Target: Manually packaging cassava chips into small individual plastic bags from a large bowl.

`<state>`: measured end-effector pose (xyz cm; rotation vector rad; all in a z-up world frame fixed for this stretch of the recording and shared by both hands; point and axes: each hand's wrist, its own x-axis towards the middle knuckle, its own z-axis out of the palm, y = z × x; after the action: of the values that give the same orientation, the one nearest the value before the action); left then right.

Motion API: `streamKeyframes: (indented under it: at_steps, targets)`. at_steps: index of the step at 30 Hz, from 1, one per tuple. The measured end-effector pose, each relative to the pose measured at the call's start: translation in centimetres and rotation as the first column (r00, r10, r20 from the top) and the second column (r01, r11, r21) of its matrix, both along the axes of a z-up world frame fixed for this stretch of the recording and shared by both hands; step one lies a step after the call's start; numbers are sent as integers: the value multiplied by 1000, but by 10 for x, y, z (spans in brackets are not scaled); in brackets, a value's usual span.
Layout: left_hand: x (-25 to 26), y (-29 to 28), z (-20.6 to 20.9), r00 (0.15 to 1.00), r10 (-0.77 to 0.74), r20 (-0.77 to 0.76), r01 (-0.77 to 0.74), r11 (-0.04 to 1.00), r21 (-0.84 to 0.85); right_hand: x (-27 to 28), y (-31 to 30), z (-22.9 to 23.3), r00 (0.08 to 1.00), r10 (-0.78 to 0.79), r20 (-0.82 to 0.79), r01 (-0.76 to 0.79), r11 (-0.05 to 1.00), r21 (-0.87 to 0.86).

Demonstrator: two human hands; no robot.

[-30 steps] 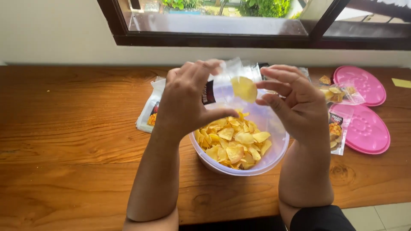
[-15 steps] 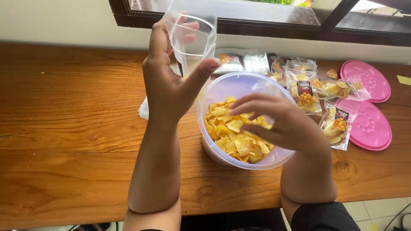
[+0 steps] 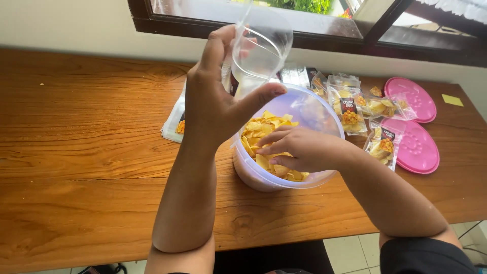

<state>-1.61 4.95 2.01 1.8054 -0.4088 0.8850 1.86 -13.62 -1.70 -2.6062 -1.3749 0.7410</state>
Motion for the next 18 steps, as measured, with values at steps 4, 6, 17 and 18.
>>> streamKeyframes:
  at_steps: [4, 6, 17, 18]
  targets:
    - [-1, 3, -2, 999, -1, 35, 1, 1000, 4, -2, -6, 9, 999, -11, -42, 17, 991, 134]
    - [-1, 4, -2, 999, 33, 39, -36, 997, 68, -1, -12, 11, 982, -190, -11, 178, 898, 403]
    - [28, -5, -23, 992, 32, -120, 40, 833, 552, -11, -37, 21, 797, -559, -230, 255, -35, 966]
    - [30, -8, -27, 994, 1, -107, 61, 818, 572, -12, -34, 19, 787, -599, -147, 146, -51, 988]
